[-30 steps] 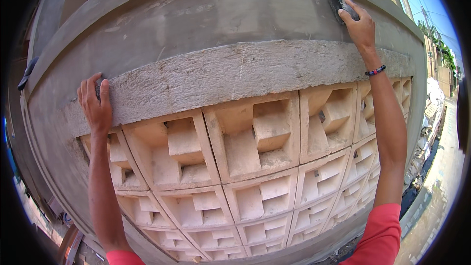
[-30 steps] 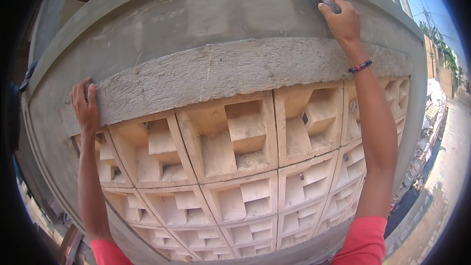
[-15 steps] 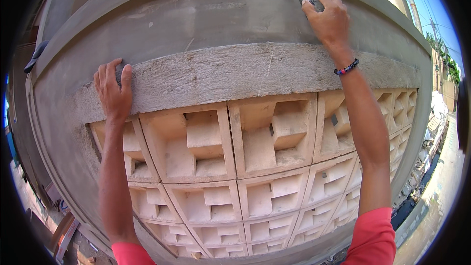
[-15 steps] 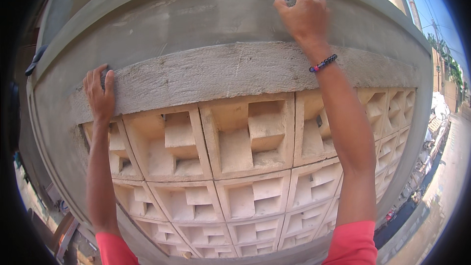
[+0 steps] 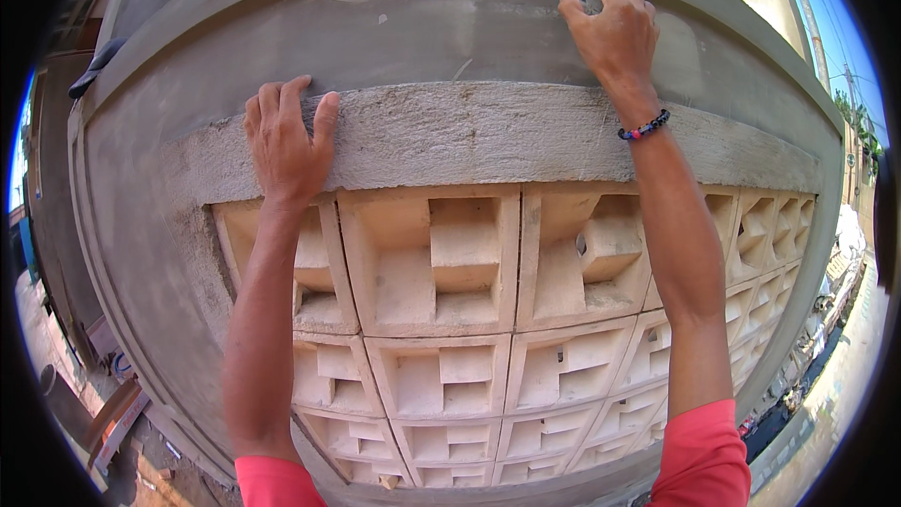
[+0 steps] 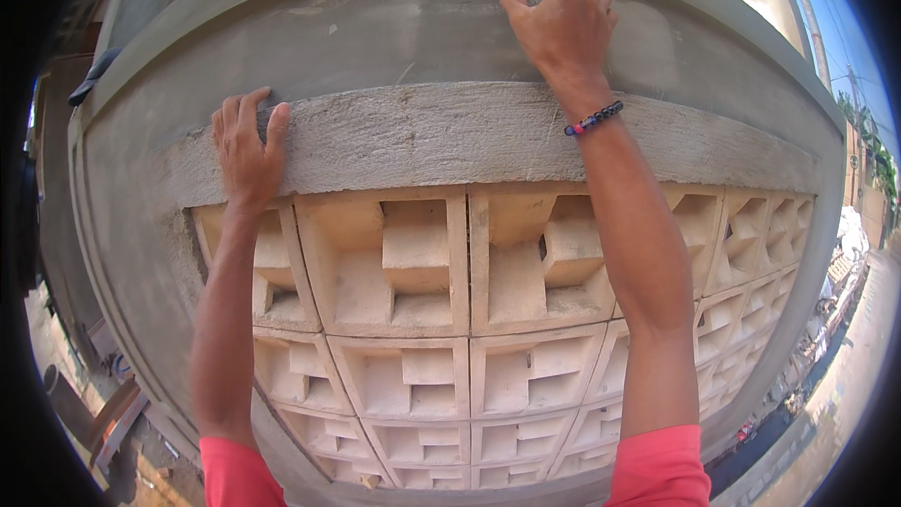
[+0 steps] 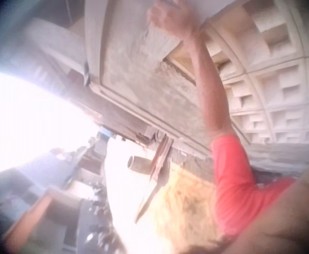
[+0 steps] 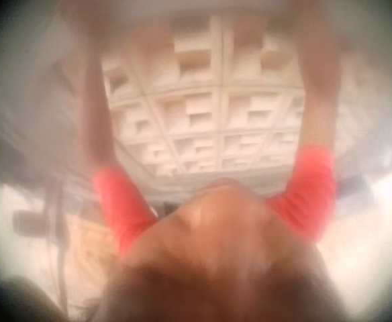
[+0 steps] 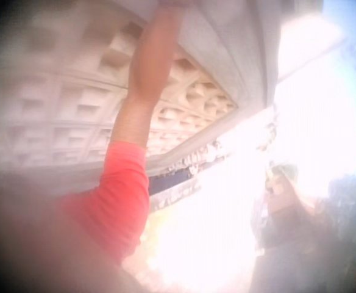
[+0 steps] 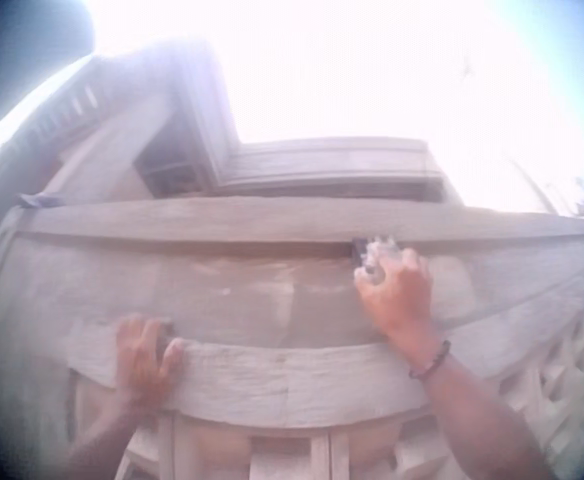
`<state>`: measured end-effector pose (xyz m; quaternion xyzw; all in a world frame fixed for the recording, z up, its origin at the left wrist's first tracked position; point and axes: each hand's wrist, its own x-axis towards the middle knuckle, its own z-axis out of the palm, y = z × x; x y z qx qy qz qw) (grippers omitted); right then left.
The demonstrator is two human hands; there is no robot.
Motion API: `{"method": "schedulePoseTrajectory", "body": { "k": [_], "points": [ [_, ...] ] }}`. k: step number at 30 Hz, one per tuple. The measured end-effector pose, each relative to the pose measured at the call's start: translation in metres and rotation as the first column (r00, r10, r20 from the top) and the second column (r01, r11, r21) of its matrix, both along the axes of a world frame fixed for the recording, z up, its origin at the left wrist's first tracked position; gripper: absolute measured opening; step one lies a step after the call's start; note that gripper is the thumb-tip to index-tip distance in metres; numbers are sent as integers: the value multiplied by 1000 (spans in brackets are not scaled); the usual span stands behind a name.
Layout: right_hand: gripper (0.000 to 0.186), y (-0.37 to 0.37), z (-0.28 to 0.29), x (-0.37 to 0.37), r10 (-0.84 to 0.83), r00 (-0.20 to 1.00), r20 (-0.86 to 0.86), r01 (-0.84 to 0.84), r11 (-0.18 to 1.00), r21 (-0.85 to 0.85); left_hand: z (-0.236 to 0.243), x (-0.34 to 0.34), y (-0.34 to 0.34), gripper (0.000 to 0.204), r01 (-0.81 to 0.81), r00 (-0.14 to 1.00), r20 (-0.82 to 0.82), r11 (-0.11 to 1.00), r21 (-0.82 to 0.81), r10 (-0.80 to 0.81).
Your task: The person applies cement to a decorative lattice wall using a trowel and a sponge. They repeatedly scoop cement from a bucket, spread it along the top edge of the wall, and smooth the surface.
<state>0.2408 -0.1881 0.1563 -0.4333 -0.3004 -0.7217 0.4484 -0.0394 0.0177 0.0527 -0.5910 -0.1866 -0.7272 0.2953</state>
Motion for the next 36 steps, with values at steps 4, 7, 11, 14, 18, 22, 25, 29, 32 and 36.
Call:
{"method": "schedulePoseTrajectory", "body": {
  "k": [4,7,11,14,18,22,25,29,32,36],
  "points": [
    [47,18,1,-27,-93,996,-13,93,995,41,-1,-1,0,45,10,1000,3,1000,11,-10],
    [49,23,5,-37,-106,990,-93,107,994,7,-1,0,-3,46,22,1000,-1,1000,3,-22],
    [49,29,2,-50,-76,992,-102,75,997,-5,0,0,-2,46,33,999,0,999,4,-33],
    [47,44,-7,-100,-17,994,-107,6,994,-105,-1,-5,0,46,34,999,9,999,17,-34],
    [37,94,2,-120,40,999,37,-40,999,-15,0,2,-1,45,63,998,-2,998,2,-63],
    [37,89,-9,-127,61,994,93,-50,993,-109,-1,-6,4,44,26,999,-19,999,-26,-26],
    [43,43,-9,-71,31,999,19,-30,996,-82,0,-10,4,44,22,1000,-16,1000,-2,-22],
    [49,-37,-6,32,-53,969,-242,59,998,18,-1,0,2,45,50,999,-3,999,13,-50],
    [49,-51,-3,43,6,920,-393,23,997,70,0,-1,-1,46,15,1000,23,1000,-4,-15],
    [50,2,-7,-21,-61,975,-215,67,998,18,2,4,-4,46,41,999,13,999,-6,-41]
  ]
}}
